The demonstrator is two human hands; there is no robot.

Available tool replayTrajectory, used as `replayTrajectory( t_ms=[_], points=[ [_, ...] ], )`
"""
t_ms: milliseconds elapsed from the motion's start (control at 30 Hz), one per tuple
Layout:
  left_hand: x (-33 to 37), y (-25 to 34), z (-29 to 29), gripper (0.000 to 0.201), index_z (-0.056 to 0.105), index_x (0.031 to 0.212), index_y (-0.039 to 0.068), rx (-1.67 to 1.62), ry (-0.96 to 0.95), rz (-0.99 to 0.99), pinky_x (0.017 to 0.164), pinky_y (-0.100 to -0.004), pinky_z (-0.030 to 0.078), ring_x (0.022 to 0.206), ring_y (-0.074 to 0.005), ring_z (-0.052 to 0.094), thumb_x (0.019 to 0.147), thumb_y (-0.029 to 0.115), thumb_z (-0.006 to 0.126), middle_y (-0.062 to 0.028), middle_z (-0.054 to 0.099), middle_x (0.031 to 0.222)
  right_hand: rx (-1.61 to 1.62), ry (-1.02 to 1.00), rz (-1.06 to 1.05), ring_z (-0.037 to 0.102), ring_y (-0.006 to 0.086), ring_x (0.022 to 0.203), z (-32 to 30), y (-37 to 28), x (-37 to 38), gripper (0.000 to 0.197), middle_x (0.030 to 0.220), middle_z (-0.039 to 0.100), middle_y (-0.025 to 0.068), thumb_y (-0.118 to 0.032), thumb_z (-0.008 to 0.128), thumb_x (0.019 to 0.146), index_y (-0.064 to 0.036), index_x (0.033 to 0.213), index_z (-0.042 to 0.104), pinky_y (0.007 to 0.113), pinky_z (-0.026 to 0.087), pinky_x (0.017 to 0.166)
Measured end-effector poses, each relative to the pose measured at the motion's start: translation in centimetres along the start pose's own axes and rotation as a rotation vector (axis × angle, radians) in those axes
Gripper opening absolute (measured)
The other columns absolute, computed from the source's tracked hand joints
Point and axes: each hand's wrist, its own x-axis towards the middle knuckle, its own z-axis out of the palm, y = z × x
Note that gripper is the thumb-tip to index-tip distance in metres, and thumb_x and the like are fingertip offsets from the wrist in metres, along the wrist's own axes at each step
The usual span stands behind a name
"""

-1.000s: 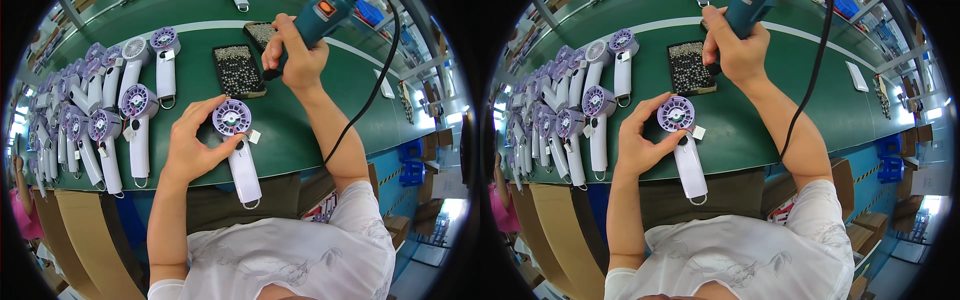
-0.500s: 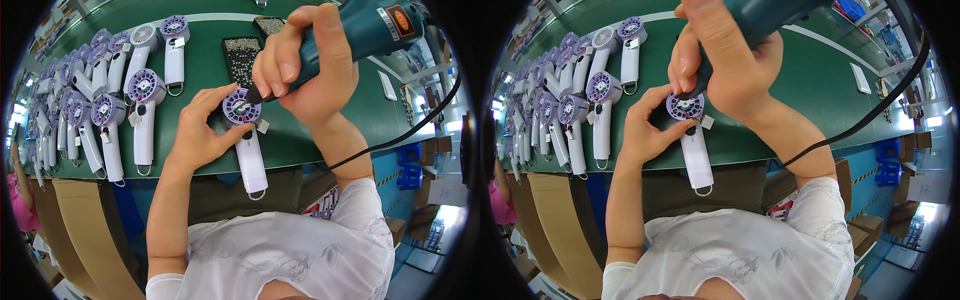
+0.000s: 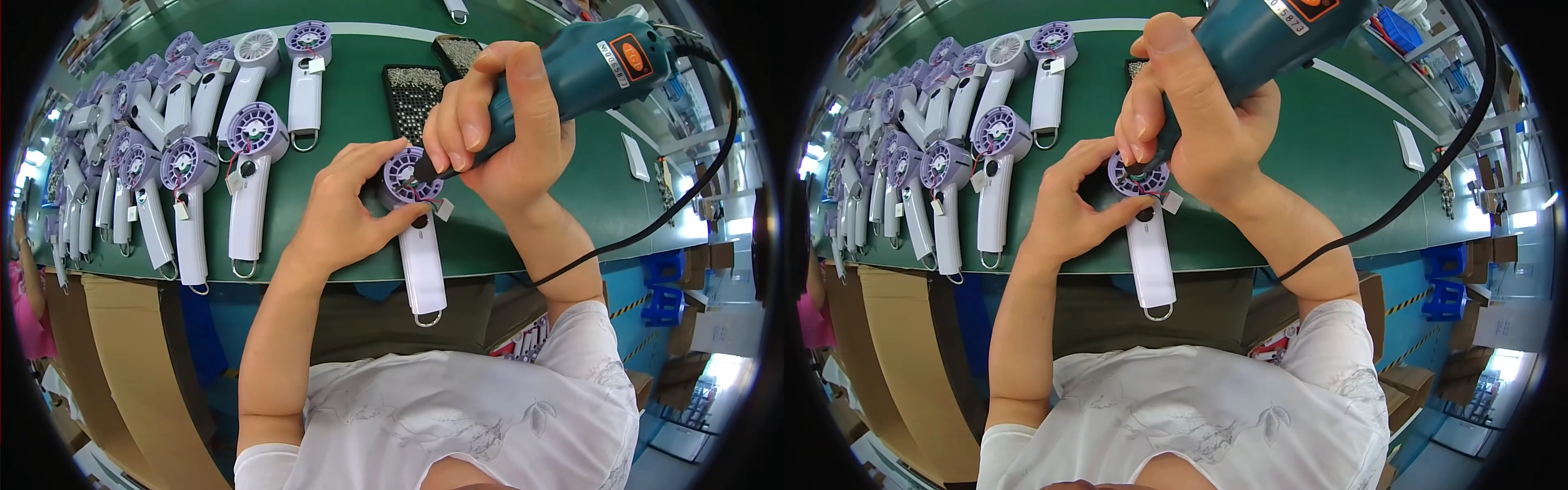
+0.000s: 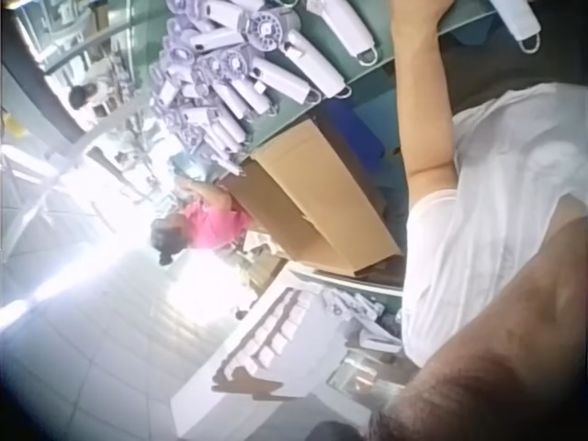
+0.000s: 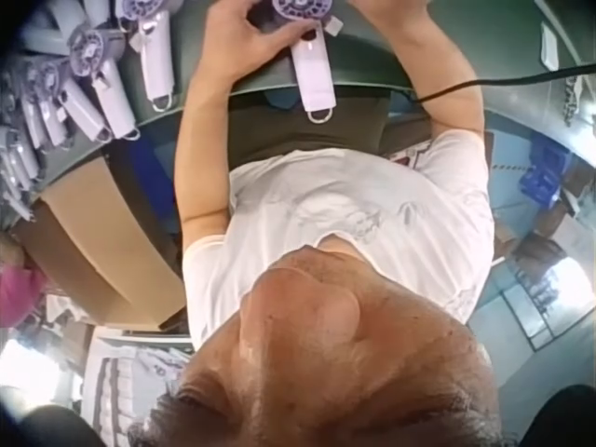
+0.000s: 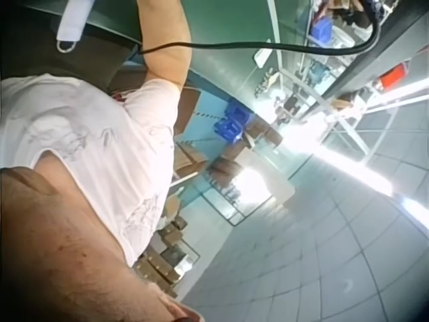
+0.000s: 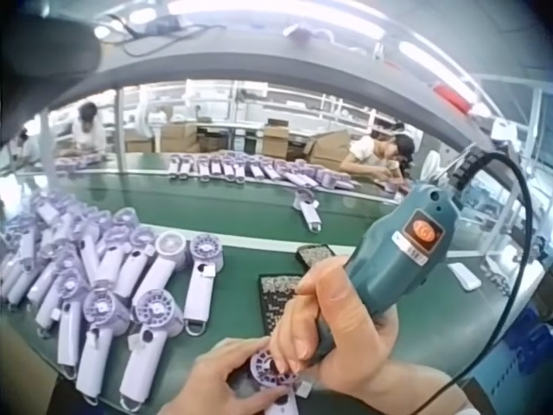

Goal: The person assembles handheld fans by positioning components, picking screws from trays, and fastening the fan casings using an electric screwdriver before setting the assembled fans on the conveyor table.

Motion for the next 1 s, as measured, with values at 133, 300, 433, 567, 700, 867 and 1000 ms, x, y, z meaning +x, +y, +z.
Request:
replayTrajectory(
  t_ms=[133,300,433,567,700,867,1000],
  points=[
    [0.1,0.1,0.0,0.063,0.069,0.124,-0.001,0.007,0.002,0.010,0.091,-0.0405,0.057,0.107,-0.0328,0.069,0.067,0.014,0.092,-0.0171,0.073,0.113,0.104,0.051,0.014,0.050,0.0167,0.043,-0.1,0.2,0.0,0.024,0.060,0.053,0.0059,-0.024,0.053,0.107,-0.0014,0.111,0.059,0.035,0.048,0.044],
    [0.1,0.1,0.0,0.063,0.069,0.123,-0.001,-0.007,0.002,0.010,0.091,-0.0403,0.056,0.106,-0.0332,0.069,0.066,0.013,0.092,-0.0175,0.073,0.113,0.001,-0.010,0.000,0.046,0.0165,0.045,-0.3,0.7,-0.1,0.030,0.061,0.048,0.0043,-0.029,0.042,0.111,-0.0061,0.119,0.060,0.036,0.047,0.045],
    [0.0,0.0,0.0,0.062,0.069,0.122,-0.002,-0.010,0.010,0.010,0.091,-0.0404,0.056,0.105,-0.0333,0.069,0.066,0.013,0.092,-0.0176,0.073,0.112,-0.020,0.001,0.004,0.045,0.0161,0.044,-0.1,0.3,-0.1,0.030,0.061,0.048,0.0040,-0.030,0.043,0.110,-0.0063,0.119,0.060,0.036,0.046,0.044],
    [-0.1,0.1,0.1,0.064,0.067,0.125,-0.001,0.019,0.006,0.022,0.092,-0.0380,0.055,0.104,-0.0295,0.069,0.068,0.012,0.092,-0.0159,0.072,0.113,0.146,0.043,0.000,0.048,0.0173,0.044,-0.5,-0.4,0.2,0.028,0.061,0.052,0.0055,-0.028,0.049,0.109,-0.0032,0.113,0.061,0.037,0.046,0.044],
    [-0.4,0.3,0.2,0.066,0.065,0.128,-0.001,0.048,0.046,0.052,0.093,-0.0355,0.055,0.104,-0.0258,0.069,0.070,0.012,0.092,-0.0145,0.070,0.115,0.285,0.080,-0.014,0.050,0.0192,0.044,-1.6,-0.6,0.5,0.028,0.060,0.052,0.0062,-0.029,0.053,0.107,-0.0032,0.108,0.063,0.039,0.047,0.044],
    [-0.4,0.6,0.0,0.065,0.066,0.125,-0.001,0.016,0.048,0.091,0.095,-0.0394,0.054,0.110,-0.0308,0.067,0.068,0.014,0.093,-0.0156,0.070,0.118,0.314,0.172,0.011,0.048,0.0180,0.043,-1.7,-0.5,0.6,0.033,0.059,0.048,0.0035,-0.037,0.054,0.106,-0.0066,0.104,0.065,0.037,0.045,0.043],
    [-0.2,0.2,0.0,0.056,0.068,0.120,0.000,0.006,0.102,0.199,0.098,-0.0428,0.053,0.115,-0.0357,0.065,0.069,0.012,0.091,-0.0171,0.070,0.124,0.243,0.219,0.035,0.038,0.0103,0.045,-1.7,-0.6,0.6,0.039,0.059,0.043,-0.0040,-0.049,0.049,0.106,-0.0145,0.104,0.068,0.030,0.037,0.043]
  ],
)
